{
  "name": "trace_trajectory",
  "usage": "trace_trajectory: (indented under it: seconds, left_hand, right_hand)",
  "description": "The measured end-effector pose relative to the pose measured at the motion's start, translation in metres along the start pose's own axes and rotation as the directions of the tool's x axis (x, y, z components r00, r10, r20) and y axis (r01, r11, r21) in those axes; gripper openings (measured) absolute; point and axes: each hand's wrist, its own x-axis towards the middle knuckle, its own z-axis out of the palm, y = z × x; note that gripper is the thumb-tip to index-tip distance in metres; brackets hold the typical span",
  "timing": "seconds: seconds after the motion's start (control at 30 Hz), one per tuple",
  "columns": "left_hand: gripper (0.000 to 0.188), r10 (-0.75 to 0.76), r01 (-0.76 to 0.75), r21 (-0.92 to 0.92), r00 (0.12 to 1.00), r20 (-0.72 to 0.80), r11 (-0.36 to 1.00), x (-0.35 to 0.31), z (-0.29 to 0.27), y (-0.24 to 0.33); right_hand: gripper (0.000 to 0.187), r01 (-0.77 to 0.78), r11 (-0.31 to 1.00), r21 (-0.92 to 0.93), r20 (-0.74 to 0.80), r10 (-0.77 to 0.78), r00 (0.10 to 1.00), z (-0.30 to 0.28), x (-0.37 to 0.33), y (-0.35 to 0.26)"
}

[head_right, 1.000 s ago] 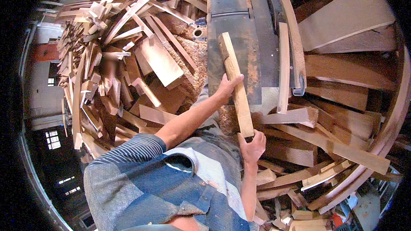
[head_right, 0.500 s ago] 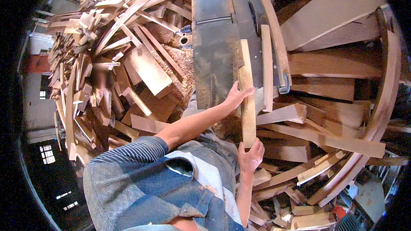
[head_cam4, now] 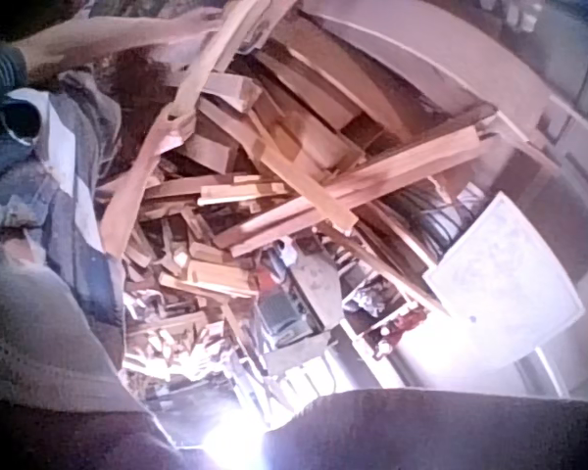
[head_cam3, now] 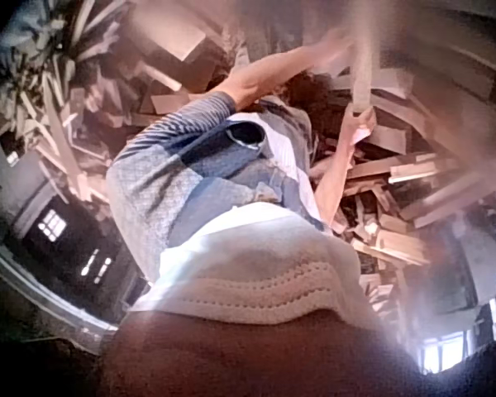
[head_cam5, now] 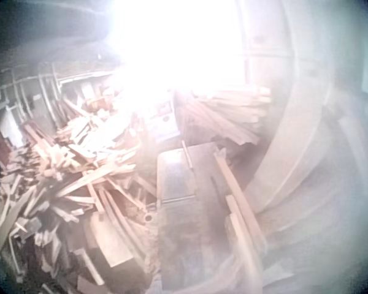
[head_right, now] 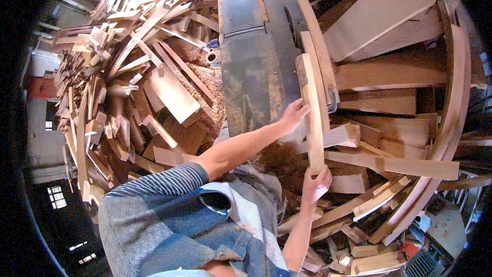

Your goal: The person processes wood planks by feeding them through a jointer machine, measuring a plank with a tape measure, and sorting wood pieces on a workbench covered in sawdust.

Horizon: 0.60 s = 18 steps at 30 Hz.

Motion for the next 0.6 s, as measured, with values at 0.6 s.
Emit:
trace_trajectory:
  seconds: [0.6]
  left_hand:
    - [0.061,-0.185,0.180,-0.318,0.983,0.013,0.931,0.013,-0.010,0.040]
  right_hand:
    - [0.042,0.013,0.998,0.068,0.043,-0.016,0.999,0.001,0.043,-0.030]
